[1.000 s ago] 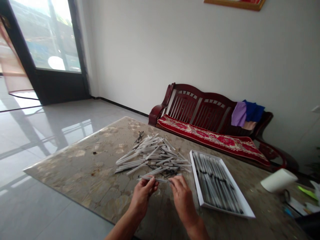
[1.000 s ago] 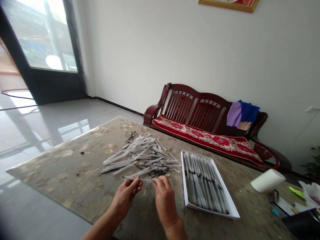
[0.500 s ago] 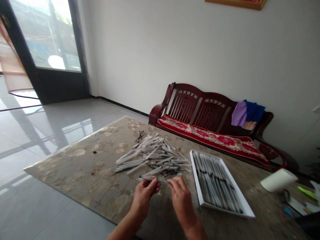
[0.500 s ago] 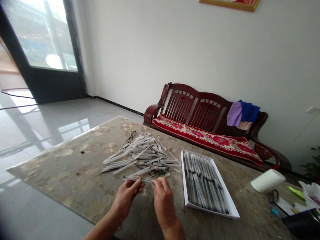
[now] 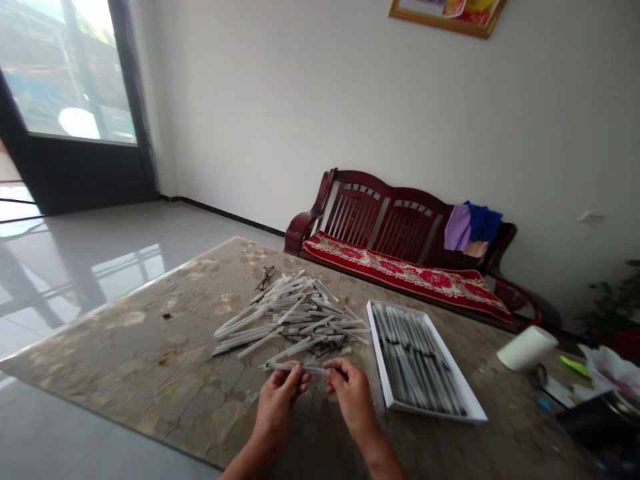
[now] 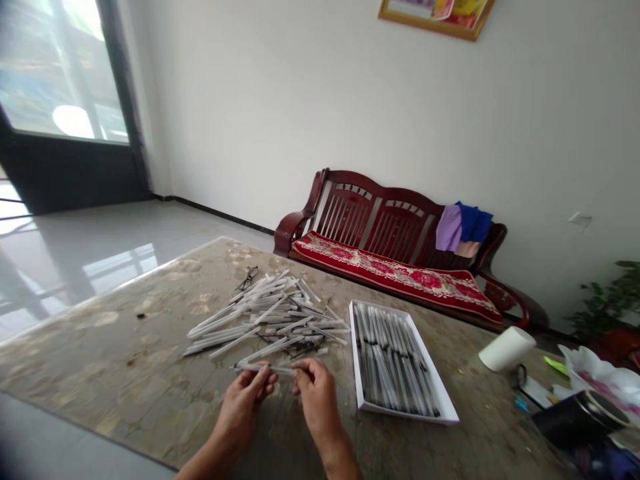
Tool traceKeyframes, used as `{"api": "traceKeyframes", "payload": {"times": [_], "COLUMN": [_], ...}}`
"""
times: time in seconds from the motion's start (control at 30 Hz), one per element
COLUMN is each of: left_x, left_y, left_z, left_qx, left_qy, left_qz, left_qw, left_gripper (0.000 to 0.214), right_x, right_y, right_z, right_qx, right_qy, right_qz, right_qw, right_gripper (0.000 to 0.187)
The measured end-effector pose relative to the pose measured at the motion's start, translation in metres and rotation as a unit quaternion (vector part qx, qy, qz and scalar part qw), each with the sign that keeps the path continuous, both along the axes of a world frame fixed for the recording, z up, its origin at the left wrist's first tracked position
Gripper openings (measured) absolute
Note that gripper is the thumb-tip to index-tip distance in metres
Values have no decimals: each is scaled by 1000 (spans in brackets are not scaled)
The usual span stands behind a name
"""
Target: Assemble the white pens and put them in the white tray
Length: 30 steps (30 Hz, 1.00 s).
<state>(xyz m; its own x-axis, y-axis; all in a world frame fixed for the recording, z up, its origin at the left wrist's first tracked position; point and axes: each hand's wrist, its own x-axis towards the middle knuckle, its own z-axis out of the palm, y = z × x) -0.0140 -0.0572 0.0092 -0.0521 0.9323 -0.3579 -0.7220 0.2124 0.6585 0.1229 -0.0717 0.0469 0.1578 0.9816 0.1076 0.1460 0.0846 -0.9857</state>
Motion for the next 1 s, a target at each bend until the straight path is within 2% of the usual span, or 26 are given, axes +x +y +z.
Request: {"api": "traceKeyframes", "payload": {"times": [0.07, 0.13, 0.23, 0.3, 0.37, 0.43, 0.5, 0.53, 0.57, 0.6, 0.67, 0.73, 0.87, 1.0], "left_x": [6, 12, 17, 12, -2, -22, -43, -52, -59, -64, -70, -71, -71, -73], "left_y": [-2, -6, -10, -8, -1, 8, 16, 20, 22, 24, 27, 29, 32, 32], "left_z": [1, 1, 0, -2, -3, -3, -2, -3, -3, -4, -8, -13, -19, -18], "left_qx": [-44, -52, -5, 54, 132, 212, 246, 244, 241, 248, 259, 267, 255, 257], "left_qy": [-31, -48, -7, 96, 254, 430, 564, 605, 632, 644, 657, 662, 656, 644], "left_qz": [8, -13, -82, -140, -197, -209, -203, -199, -199, -205, -203, -201, -205, -209], "left_qw": [999, 997, 997, 984, 938, 852, 762, 731, 709, 694, 678, 671, 680, 689], "left_gripper": [25, 23, 25, 29, 26, 16, 18, 19, 20, 22, 23, 24, 22, 23], "right_x": [-9, -19, -25, -12, 20, 72, 134, 165, 195, 221, 260, 283, 300, 306], "right_y": [-2, -5, -7, -4, 4, 16, 34, 44, 54, 63, 78, 87, 95, 95], "right_z": [0, -6, -19, -22, -14, 4, 26, 37, 46, 52, 59, 57, 36, 21], "right_qx": [16, 17, -12, -4, 21, 39, 21, -17, -76, -103, -137, -165, -210, -232], "right_qy": [125, 196, 216, 203, 162, 83, -73, -203, -347, -394, -450, -486, -549, -583], "right_qz": [8, 12, -3, -36, -82, -150, -212, -245, -265, -270, -271, -258, -229, -207], "right_qw": [992, 980, 976, 979, 983, 984, 974, 948, 896, 872, 840, 818, 776, 750], "right_gripper": [38, 44, 37, 38, 39, 45, 49, 47, 44, 38, 29, 23, 19, 20]}}
